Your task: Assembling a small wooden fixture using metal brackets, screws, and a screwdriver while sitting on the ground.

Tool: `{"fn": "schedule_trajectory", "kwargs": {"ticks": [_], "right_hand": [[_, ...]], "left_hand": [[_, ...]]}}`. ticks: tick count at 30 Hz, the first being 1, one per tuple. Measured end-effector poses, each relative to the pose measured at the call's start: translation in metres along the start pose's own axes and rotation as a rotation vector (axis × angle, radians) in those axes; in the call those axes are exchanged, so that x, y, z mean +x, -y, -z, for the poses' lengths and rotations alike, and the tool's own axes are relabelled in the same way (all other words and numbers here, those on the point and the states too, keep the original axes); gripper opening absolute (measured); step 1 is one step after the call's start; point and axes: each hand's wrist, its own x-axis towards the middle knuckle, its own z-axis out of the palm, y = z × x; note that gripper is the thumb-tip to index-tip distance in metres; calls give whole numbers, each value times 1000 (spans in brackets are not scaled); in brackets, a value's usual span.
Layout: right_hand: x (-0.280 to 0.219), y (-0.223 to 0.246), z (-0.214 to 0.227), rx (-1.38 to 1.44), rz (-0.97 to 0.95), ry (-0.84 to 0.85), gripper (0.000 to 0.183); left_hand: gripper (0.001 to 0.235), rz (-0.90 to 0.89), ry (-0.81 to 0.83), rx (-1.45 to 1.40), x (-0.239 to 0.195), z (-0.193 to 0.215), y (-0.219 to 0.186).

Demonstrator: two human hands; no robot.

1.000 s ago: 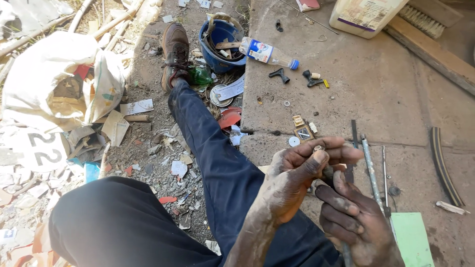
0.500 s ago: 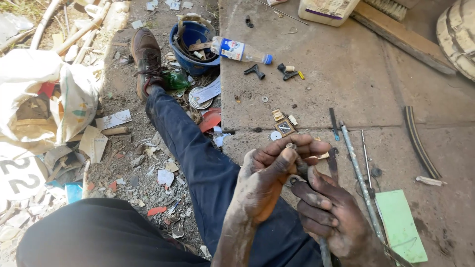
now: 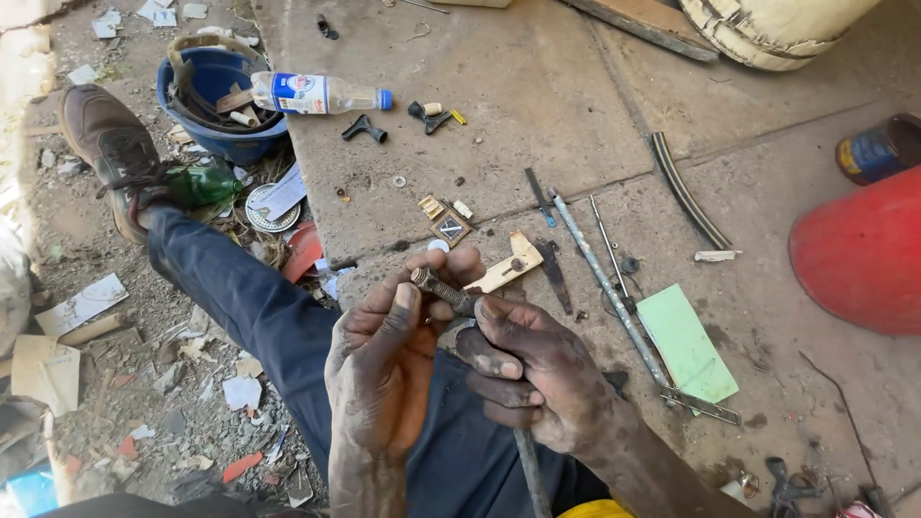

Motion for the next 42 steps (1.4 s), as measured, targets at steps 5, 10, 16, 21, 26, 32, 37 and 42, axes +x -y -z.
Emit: {"fn": "schedule_trajectory", "kwargs": {"ticks": [5, 10, 16, 21, 26, 32, 37, 42], "right_hand": [[10, -14, 10, -668, 450, -142, 25], [5, -15, -6, -1120, 646, -227, 47], [5, -10, 3, -190, 174, -84, 11], [1, -24, -6, -1242, 654, -225, 44], [-1, -13, 9, -673, 367, -91, 37], [-5, -7, 8, -92, 105, -22, 10], [-1, -20, 20, -812, 564, -187, 53], [-5, -5, 6, -391, 291, -140, 42]], "left_hand": [[39, -94, -55, 71, -1, -4, 13], [25, -152, -152, 191, -3, -5, 9], [43, -25, -41, 114, -1, -12, 3], [30, -122, -314, 246, -6, -16, 17], [27, -69, -46, 126, -5, -7, 8], [44, -7, 0, 82, -3, -7, 10], [24, -116, -205, 182, -5, -9, 18], [38, -22, 14, 91, -3, -9, 13]]}}
